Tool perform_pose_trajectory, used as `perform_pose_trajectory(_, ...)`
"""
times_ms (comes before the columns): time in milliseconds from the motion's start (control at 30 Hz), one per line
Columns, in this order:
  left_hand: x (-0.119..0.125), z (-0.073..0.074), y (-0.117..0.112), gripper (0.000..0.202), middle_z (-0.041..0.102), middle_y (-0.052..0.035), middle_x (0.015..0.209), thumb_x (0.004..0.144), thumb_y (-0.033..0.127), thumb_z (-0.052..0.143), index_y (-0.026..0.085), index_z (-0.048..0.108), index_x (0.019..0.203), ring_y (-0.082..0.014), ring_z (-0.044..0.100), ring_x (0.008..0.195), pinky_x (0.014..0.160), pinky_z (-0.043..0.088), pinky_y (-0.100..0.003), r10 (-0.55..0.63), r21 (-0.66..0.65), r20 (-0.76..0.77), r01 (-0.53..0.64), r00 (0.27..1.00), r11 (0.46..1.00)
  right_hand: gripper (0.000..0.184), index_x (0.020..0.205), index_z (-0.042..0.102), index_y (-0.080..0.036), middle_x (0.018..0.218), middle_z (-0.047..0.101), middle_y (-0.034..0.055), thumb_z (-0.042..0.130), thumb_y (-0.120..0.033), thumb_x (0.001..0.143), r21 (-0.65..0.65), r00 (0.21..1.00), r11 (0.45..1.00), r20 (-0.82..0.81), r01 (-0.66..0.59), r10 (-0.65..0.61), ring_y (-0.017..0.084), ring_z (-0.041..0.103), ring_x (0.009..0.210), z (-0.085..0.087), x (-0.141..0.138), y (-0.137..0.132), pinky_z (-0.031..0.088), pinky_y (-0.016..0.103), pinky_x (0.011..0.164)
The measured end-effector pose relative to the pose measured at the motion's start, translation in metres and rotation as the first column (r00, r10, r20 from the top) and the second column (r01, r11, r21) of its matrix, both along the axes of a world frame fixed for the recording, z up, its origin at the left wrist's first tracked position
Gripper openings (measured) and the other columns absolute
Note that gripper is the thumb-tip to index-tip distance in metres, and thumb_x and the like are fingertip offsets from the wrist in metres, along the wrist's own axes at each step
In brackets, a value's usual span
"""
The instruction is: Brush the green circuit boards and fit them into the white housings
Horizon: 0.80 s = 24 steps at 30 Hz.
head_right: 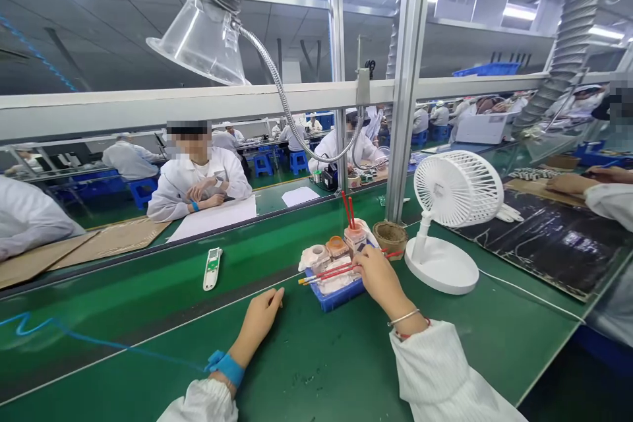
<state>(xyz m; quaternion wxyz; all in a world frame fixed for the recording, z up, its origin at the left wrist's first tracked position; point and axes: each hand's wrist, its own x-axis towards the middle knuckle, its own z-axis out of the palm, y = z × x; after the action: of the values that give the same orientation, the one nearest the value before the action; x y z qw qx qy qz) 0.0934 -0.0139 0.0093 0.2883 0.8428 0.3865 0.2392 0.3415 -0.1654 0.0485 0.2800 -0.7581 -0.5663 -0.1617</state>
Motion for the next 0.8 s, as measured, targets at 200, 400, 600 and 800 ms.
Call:
perform_pose_trajectory(200, 0.001, 0.0, 0.003, 0.044, 0.053, -0.0016, 0.055, 0.086, 0.048, 0.032, 0.02, 0.049, 0.055, -0.019, 0.051, 0.058, 0.057, 0.028, -0.027, -0.007, -0.013, -0.008, 0.007, 1.0, 1.0, 0.025, 0.089, 0.067, -0.019, 0.098, 0.062, 0.0102, 0.042, -0.016, 0.089, 0.169, 1.0, 0.986, 0.012, -0.019, 0.018, 0.025, 0.048, 0.084, 0.01, -0.016, -0.004, 0.038, 0.04, 0.077)
perform_pose_trajectory(400, 0.0, 0.0, 0.005, 0.044, 0.053, -0.0012, 0.054, 0.084, 0.05, 0.033, 0.02, 0.049, 0.056, -0.0192, 0.051, 0.058, 0.057, 0.028, -0.027, -0.018, -0.027, -0.019, 0.017, 1.0, 0.999, 0.026, 0.087, 0.066, -0.019, 0.096, 0.065, 0.0097, 0.04, -0.021, 0.09, 0.364, 0.981, 0.923, -0.094, -0.126, 0.17, 0.023, 0.057, 0.086, 0.01, -0.023, -0.001, 0.044, 0.04, 0.081)
perform_pose_trajectory(600, 0.002, 0.0, 0.009, 0.045, 0.05, -0.0007, 0.052, 0.083, 0.054, 0.033, 0.021, 0.048, 0.056, -0.0202, 0.05, 0.056, 0.056, 0.028, -0.027, -0.042, -0.049, -0.04, 0.04, 0.998, 0.998, 0.016, 0.079, 0.059, -0.021, 0.085, 0.065, 0.0057, 0.046, -0.02, 0.088, 0.588, 0.907, 0.79, -0.22, -0.171, 0.36, 0.019, 0.062, 0.085, 0.018, -0.035, -0.005, 0.051, 0.036, 0.077)
perform_pose_trajectory(800, 0.003, 0.001, 0.013, 0.047, 0.052, -0.0001, 0.054, 0.081, 0.06, 0.032, 0.022, 0.048, 0.058, -0.0212, 0.051, 0.058, 0.055, 0.031, -0.027, -0.053, -0.1, -0.133, 0.04, 0.99, 0.994, 0.034, 0.066, 0.027, -0.022, 0.091, 0.047, 0.0026, 0.054, -0.024, 0.086, 0.798, 0.824, 0.602, -0.334, -0.011, 0.458, 0.017, 0.064, 0.079, 0.019, -0.053, -0.009, 0.055, 0.035, 0.068)
